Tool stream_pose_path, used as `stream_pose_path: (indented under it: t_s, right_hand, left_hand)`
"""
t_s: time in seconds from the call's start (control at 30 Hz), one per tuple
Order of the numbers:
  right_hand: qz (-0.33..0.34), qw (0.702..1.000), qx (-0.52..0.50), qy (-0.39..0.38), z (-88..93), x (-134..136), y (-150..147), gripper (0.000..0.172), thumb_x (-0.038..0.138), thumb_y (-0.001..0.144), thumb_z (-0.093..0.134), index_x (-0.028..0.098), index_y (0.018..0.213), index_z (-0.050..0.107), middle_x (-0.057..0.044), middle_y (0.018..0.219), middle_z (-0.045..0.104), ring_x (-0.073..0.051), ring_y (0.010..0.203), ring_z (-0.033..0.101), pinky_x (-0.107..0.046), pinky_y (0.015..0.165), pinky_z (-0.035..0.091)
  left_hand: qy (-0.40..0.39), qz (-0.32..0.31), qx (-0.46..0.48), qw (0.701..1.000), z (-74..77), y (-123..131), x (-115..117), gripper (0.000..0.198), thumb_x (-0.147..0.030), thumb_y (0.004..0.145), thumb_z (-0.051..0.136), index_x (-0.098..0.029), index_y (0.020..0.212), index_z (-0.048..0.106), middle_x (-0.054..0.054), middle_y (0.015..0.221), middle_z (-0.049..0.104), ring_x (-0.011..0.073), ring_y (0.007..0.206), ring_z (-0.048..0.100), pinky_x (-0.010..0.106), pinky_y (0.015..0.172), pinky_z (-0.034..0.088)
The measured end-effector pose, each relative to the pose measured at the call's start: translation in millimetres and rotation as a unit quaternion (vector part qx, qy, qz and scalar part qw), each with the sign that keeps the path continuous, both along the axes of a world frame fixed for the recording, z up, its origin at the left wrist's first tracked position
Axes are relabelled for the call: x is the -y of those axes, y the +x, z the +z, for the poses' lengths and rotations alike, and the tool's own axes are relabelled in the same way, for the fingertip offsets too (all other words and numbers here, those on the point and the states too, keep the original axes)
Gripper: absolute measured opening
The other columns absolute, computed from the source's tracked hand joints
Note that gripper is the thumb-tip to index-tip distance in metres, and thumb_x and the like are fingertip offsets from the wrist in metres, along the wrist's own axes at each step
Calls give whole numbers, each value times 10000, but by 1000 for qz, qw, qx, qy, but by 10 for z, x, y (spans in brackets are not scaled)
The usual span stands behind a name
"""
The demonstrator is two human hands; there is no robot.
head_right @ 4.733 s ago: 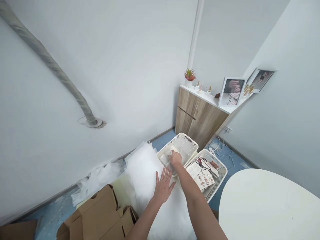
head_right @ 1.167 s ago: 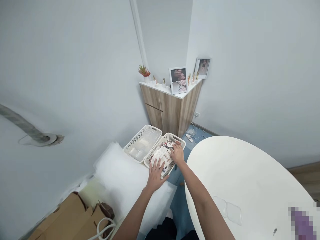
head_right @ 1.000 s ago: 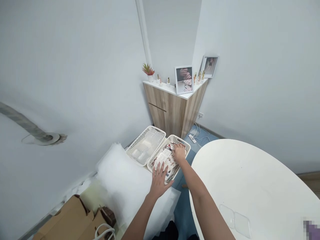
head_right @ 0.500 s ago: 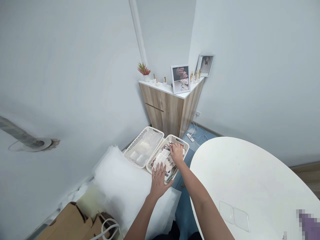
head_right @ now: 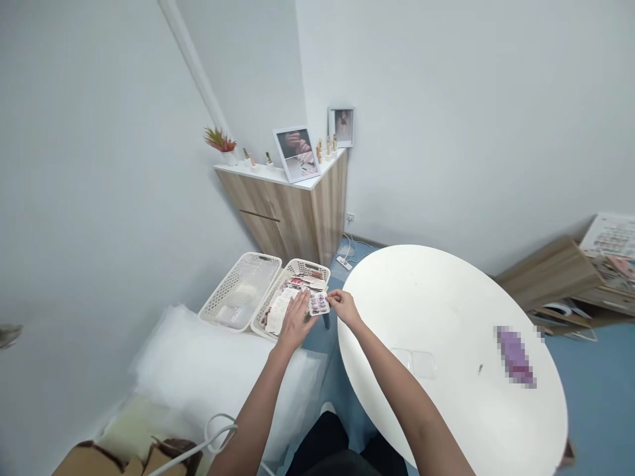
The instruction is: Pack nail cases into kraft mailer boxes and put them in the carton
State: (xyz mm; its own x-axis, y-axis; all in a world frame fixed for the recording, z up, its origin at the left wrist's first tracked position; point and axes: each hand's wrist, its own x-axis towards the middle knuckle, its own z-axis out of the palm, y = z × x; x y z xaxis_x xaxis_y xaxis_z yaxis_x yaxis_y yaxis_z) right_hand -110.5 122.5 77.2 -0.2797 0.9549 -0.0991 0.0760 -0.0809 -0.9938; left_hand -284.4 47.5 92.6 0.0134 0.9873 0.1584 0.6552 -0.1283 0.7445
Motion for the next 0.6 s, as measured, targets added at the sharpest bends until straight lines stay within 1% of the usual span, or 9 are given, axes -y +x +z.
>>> stream_pose_path:
  t_s: [0.07,0.13,0.23,0.33,0.43,0.53,0.6]
  right_hand:
    - [-9,1000,-8,-11,22,88,252,247,436,717,648,196,769,625,-3,640,660,-160,616,621,-287,628,497]
    - [-23,1000,-6,-18,24,178,528,234,418,714,654,191,767,631,2,631,656,-153,608,616,-285,626,498]
    - [-55,998,10,-23,-29,318,1019,236,417,727,642,186,776,641,-6,645,666,-153,619,626,-296,649,517]
    - [-124,991,36,-32,-147,492,1630,237,413,753,602,188,814,643,-22,693,685,-171,693,663,-318,704,537]
    - [-199,974,99,-50,-309,717,2288,196,374,766,560,198,801,638,-35,741,693,-189,764,683,-322,728,535]
    - [-230,952,183,-84,-488,961,2840,173,332,774,521,206,793,639,-35,772,700,-194,790,681,-316,734,515]
    - [-235,936,240,-107,-610,1110,3099,170,305,769,505,212,791,645,-31,787,704,-194,801,671,-308,724,497]
  left_hand:
    - [-1,-30,40,999,14,201,-8,609,-338,801,648,-255,1380,478,83,1467,469,287,1414,330,486,1203,111]
    - [-17,-41,91,995,1,433,2,593,-352,747,712,-268,1311,548,88,1401,533,302,1369,393,485,1201,127]
    - [-55,-56,134,988,-87,838,46,605,-394,641,804,-264,1201,618,99,1304,594,335,1303,452,506,1191,155]
    - [-67,-97,133,984,-260,1294,141,584,-425,613,825,-261,1139,633,100,1223,618,340,1259,480,528,1184,160]
    - [-75,-136,109,982,-480,1754,277,539,-409,625,824,-265,1108,634,97,1188,604,335,1242,483,531,1183,159]
    - [-88,-152,72,982,-706,2146,402,505,-356,623,828,-260,1081,639,100,1181,578,340,1236,479,533,1183,149]
    - [-93,-154,50,982,-848,2343,459,490,-341,627,823,-260,1072,636,100,1188,562,347,1245,468,546,1181,139]
